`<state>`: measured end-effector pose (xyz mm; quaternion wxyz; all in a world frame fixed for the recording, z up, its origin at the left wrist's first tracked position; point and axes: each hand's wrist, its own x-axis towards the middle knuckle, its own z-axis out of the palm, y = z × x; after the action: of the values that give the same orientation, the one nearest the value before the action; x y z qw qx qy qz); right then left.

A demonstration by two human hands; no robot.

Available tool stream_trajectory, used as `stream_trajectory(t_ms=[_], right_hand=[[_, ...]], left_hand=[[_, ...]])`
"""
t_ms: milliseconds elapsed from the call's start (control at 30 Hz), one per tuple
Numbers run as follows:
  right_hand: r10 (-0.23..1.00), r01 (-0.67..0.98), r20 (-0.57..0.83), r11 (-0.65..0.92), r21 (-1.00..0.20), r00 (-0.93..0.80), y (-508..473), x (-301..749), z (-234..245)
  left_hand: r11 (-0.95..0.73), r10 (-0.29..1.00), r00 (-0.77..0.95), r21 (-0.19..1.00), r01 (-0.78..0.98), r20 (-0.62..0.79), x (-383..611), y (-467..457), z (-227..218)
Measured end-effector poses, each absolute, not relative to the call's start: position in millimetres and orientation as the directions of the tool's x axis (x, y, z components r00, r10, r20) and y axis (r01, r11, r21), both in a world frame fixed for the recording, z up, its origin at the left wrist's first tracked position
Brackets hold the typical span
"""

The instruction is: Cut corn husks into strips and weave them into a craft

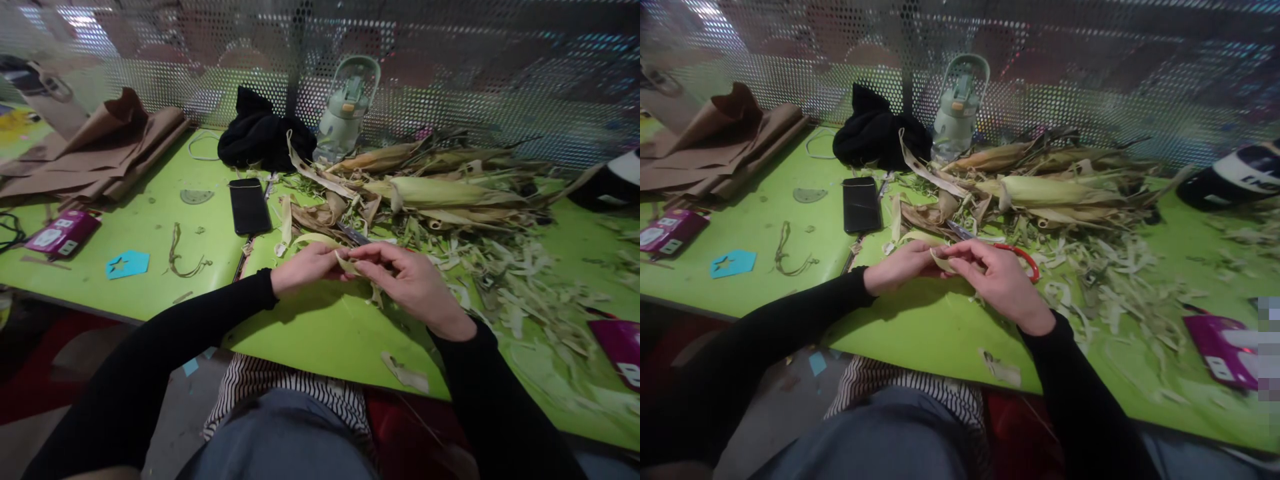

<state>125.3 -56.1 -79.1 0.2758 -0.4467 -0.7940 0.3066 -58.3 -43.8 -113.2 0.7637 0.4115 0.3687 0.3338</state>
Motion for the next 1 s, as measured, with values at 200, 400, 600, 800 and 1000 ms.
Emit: stream_trajectory(t_ms=[200,400,600,800,1000], right_hand=[[0.764,0.656,0.336,0.645,-0.393,-0.55,-48.5,131.9,-80.7],[0.603,0.581,0.422,0.79,-0.196,-0.677,-43.2,138.3,-87.5],[0.499,0.582,0.492,0.813,0.018,-0.714,-43.8,137.8,-89.7],[0.517,0.595,0.496,0.804,0.0,-0.698,-47.3,134.3,-86.0],[0.504,0.624,0.472,0.769,0.136,-0.724,-48.4,134.2,-86.7]], left_hand=[[0.537,0.778,0.508,0.811,-0.232,-0.37,-58.6,-42.0,-111.4],[0.63,0.74,0.492,0.729,-0.267,-0.459,-57.0,-43.3,-106.8],[0.63,0.734,0.508,0.731,-0.262,-0.451,-56.5,-44.5,-104.9],[0.57,0.782,0.485,0.764,-0.303,-0.391,-58.0,-43.7,-104.6],[0.463,0.8,0.533,0.848,-0.258,-0.274,-58.1,-44.6,-111.6]])
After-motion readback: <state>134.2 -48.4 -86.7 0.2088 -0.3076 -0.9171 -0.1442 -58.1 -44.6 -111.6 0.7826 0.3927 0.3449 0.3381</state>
